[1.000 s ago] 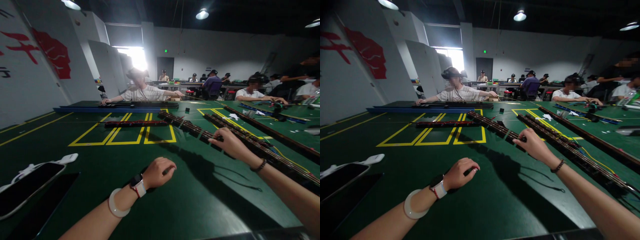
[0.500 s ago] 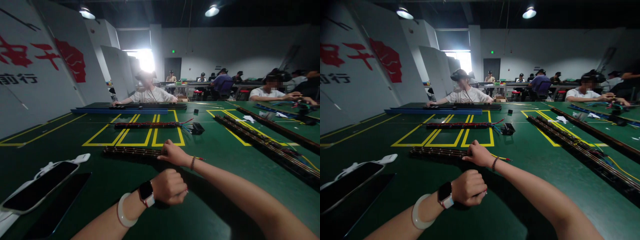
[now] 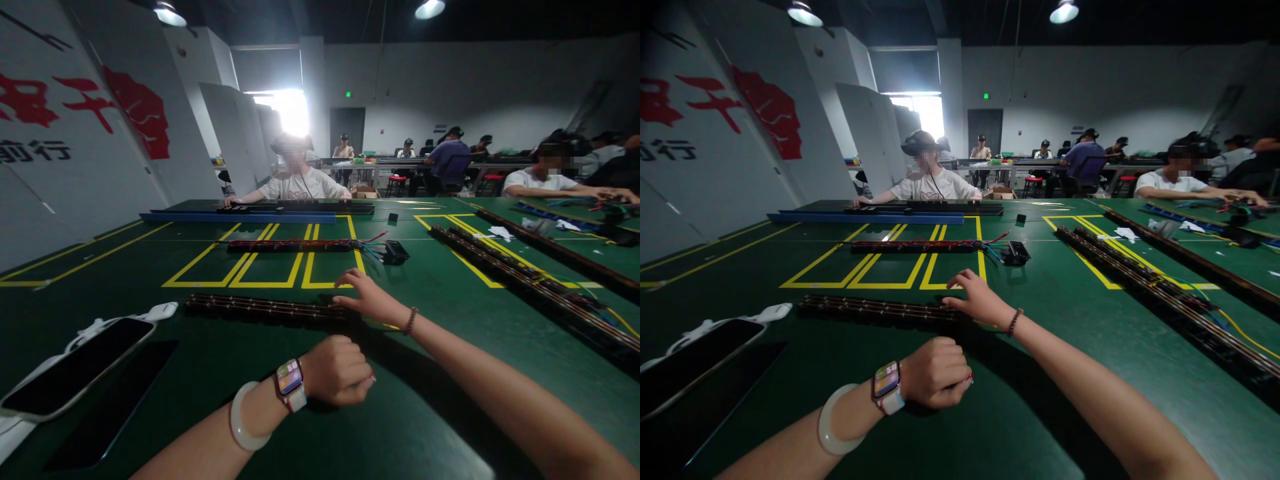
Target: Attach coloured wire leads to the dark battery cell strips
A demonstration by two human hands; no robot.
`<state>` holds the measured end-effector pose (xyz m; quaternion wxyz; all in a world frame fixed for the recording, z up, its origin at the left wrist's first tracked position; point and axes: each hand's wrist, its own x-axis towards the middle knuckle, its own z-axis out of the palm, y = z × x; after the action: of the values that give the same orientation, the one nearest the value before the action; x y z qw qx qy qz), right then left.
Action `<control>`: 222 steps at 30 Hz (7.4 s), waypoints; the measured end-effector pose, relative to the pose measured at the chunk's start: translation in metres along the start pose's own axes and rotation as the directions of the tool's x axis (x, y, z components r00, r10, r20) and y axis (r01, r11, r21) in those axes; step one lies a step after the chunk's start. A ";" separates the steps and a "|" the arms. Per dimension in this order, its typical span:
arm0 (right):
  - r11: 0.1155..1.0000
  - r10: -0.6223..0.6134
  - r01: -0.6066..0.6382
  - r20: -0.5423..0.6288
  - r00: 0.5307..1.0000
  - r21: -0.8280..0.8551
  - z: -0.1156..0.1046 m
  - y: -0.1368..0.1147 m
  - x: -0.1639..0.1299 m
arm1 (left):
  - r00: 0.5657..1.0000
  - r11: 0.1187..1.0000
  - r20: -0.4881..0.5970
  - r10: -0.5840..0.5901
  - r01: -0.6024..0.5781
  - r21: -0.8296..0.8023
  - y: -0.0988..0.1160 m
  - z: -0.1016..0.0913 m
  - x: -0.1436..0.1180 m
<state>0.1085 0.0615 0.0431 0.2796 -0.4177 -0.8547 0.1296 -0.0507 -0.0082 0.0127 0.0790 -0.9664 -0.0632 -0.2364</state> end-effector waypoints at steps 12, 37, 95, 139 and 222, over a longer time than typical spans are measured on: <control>0.953 0.171 -0.233 0.292 0.941 0.195 -0.011 0.047 -0.054 | 0.997 0.995 0.031 -0.074 0.075 -0.058 0.012 0.009 0.015; 0.987 0.069 -0.055 0.088 0.994 -0.151 -0.010 0.006 -0.064 | 0.520 -0.701 0.656 -0.547 0.143 -0.698 0.005 0.016 0.025; 0.925 -0.232 0.212 -0.026 0.972 -0.315 0.001 0.052 -0.060 | 0.294 -0.402 0.755 -0.586 0.703 -0.586 -0.011 -0.001 0.012; 0.992 0.113 -0.124 0.239 0.964 0.033 -0.011 0.044 -0.045 | 0.618 0.517 0.358 -0.700 0.784 -0.343 0.020 -0.011 0.028; 0.689 -0.165 0.298 0.257 0.952 -0.660 -0.004 0.043 -0.052 | 0.438 -0.668 0.627 -0.644 0.079 -0.740 0.014 0.015 0.022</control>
<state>0.1641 0.0468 0.0071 0.0403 -0.3669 -0.9079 -0.1987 -0.0222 -0.0173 0.0084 -0.8173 -0.3370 -0.3078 -0.3518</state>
